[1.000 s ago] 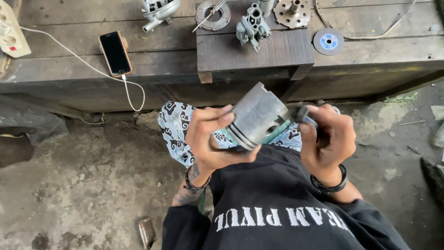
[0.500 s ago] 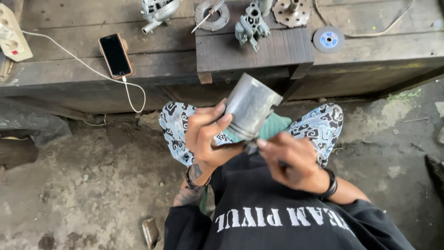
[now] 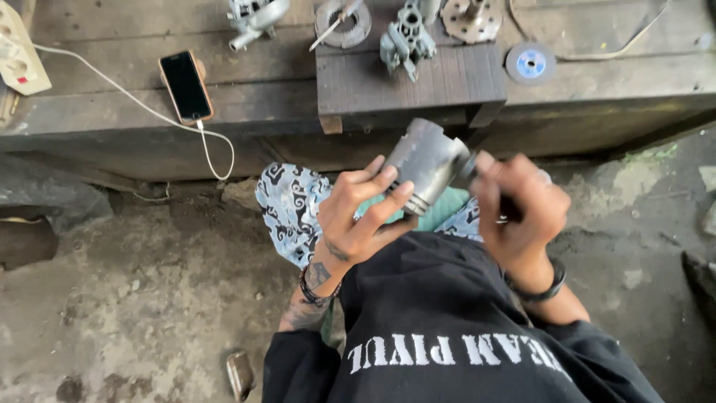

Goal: Cleaning and sanding a motorcycle piston to remove carbon deposits and smooth the surface using sandpaper and a pick tool.

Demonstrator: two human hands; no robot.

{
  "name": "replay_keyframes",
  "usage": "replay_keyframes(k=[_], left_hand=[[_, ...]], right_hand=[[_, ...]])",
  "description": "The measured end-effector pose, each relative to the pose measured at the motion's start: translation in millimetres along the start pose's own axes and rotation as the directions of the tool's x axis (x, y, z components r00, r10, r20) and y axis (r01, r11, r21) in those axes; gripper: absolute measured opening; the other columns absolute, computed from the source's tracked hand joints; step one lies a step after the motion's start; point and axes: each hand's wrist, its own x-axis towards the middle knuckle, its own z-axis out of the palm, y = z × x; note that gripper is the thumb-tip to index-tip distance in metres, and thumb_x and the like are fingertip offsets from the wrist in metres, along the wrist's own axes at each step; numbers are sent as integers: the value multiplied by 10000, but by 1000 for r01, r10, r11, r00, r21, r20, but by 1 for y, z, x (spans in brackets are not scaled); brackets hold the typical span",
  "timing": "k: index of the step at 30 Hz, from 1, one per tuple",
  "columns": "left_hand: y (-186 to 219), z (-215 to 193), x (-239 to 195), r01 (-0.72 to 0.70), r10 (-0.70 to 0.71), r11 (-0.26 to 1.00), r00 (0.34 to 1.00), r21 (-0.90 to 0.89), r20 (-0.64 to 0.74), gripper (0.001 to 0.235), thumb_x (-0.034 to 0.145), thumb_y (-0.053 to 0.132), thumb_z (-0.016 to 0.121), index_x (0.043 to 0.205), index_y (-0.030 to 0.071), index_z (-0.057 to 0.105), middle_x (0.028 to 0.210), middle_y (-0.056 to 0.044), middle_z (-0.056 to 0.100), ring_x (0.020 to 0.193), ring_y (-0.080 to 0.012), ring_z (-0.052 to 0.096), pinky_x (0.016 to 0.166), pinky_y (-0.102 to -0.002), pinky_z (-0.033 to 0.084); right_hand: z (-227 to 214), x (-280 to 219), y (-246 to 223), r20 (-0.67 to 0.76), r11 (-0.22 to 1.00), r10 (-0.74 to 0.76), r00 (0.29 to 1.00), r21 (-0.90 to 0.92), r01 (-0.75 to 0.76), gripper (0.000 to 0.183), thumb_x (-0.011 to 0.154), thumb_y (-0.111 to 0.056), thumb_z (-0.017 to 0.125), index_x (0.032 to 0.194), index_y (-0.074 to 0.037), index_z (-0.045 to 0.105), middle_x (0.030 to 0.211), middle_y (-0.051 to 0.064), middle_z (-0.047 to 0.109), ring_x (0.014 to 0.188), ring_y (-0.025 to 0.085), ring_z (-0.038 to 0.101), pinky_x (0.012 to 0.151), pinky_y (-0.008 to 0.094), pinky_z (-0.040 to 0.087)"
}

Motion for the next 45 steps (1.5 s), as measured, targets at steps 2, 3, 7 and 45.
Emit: replay_keyframes(k=[2, 3, 7, 45], left_hand=[[0, 0, 2, 56, -54, 998, 998, -38, 39, 340, 835, 264, 870, 1073, 28, 813, 1023, -200, 731, 736, -355, 725, 744, -499, 712], [-1, -1, 4, 45, -43, 998, 998, -40, 38, 340, 835, 264, 870, 1073, 28, 813, 1023, -200, 731, 736, -355, 725, 744, -499, 712], [1, -1, 4, 44, -43, 999, 996, -9, 73, 344, 820, 274, 876, 1068, 42, 818, 996, -180, 736, 708, -312, 708, 753, -460, 712], [-8, 22, -21, 546, -689, 169, 661, -821, 298, 909, 845, 345, 881, 1536, 18, 388, 1303, -299, 628, 1133, -351, 703, 953, -474, 585]], right_hand=[[6, -10, -21, 65, 999, -8, 998, 36, 5, 264, 932, -27, 640, 671, -67, 646, 584, 66, 568, 468, 284, 549, 466, 373, 439], [5, -9, -19, 56, 999, -14, 998, 34, 12, 264, 932, -27, 640, 671, -67, 646, 584, 66, 568, 468, 284, 549, 466, 373, 439], [-4, 6, 3, 67, 996, 86, 994, 21, -87, 111, 975, -20, 661, 870, -6, 694, 694, 135, 623, 539, 371, 568, 514, 416, 463], [18, -21, 3, 834, 353, 291, 470, 363, -862, 446, 1072, -143, 462, 701, 14, 652, 412, 109, 628, 234, 88, 536, 250, 192, 404]])
